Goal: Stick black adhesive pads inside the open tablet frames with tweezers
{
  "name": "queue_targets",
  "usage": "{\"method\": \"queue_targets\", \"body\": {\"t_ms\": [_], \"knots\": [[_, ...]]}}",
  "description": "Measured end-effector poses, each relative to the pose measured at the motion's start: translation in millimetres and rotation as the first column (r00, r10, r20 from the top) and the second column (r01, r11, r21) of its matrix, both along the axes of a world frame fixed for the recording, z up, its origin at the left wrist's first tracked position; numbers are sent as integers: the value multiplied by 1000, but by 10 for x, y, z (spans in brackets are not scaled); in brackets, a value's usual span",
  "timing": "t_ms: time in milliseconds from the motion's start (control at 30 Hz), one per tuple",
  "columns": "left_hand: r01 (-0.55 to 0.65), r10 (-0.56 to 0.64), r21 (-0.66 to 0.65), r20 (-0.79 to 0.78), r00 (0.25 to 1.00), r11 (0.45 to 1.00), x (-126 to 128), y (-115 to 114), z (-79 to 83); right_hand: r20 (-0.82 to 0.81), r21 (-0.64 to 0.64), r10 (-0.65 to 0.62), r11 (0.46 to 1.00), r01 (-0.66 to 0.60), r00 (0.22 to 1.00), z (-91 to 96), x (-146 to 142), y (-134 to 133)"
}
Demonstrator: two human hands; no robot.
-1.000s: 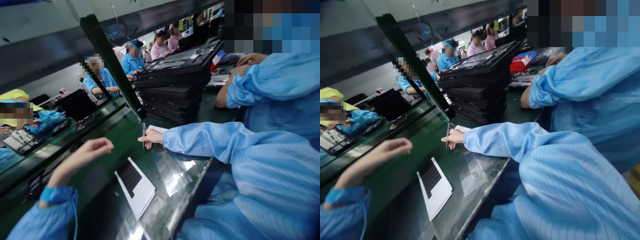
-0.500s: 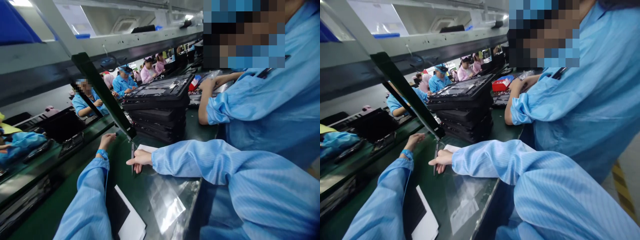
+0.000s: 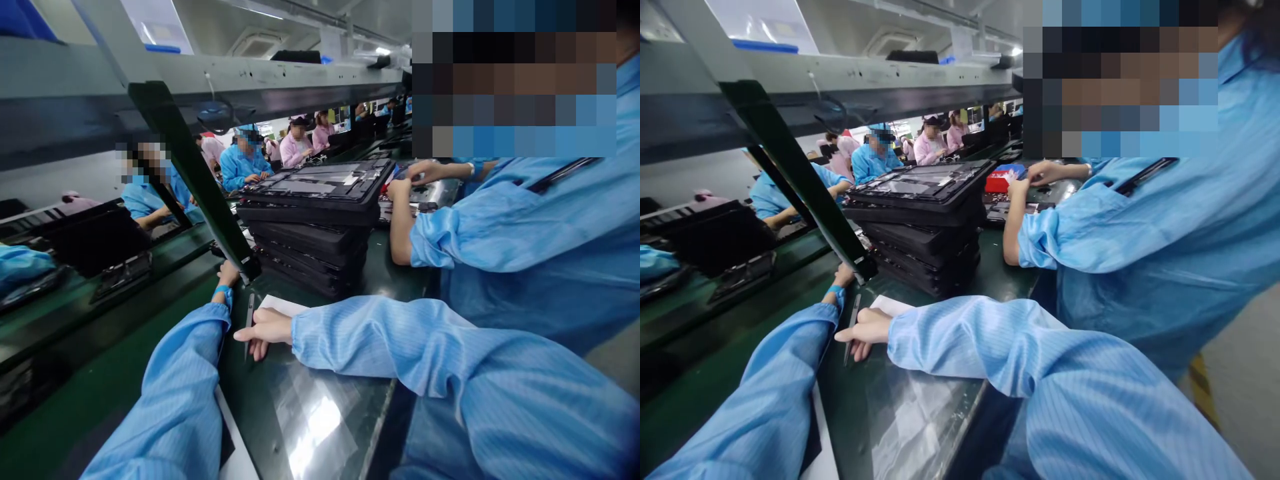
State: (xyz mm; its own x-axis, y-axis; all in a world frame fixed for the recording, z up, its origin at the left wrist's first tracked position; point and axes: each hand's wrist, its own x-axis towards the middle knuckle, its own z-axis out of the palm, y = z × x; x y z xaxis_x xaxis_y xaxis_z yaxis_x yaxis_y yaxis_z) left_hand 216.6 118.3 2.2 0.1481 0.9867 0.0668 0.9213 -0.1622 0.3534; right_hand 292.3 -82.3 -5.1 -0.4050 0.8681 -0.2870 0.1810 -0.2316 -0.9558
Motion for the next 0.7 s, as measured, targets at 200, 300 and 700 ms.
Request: {"method": "queue_targets", "body": {"t_ms": [200, 300, 700], "knots": [[-55, 58, -37, 66, 996, 998, -13, 26, 11, -15, -35, -1, 999, 1, 1000, 34, 4, -21], [-73, 81, -56, 145, 986, 996, -25, 58, 2, -21, -46, -12, 999, 11, 1000, 61, 5, -45], [-96, 190, -165, 797, 573, 982, -331, 90, 88, -43, -38, -34, 999, 33, 998, 73, 19, -84]]}}
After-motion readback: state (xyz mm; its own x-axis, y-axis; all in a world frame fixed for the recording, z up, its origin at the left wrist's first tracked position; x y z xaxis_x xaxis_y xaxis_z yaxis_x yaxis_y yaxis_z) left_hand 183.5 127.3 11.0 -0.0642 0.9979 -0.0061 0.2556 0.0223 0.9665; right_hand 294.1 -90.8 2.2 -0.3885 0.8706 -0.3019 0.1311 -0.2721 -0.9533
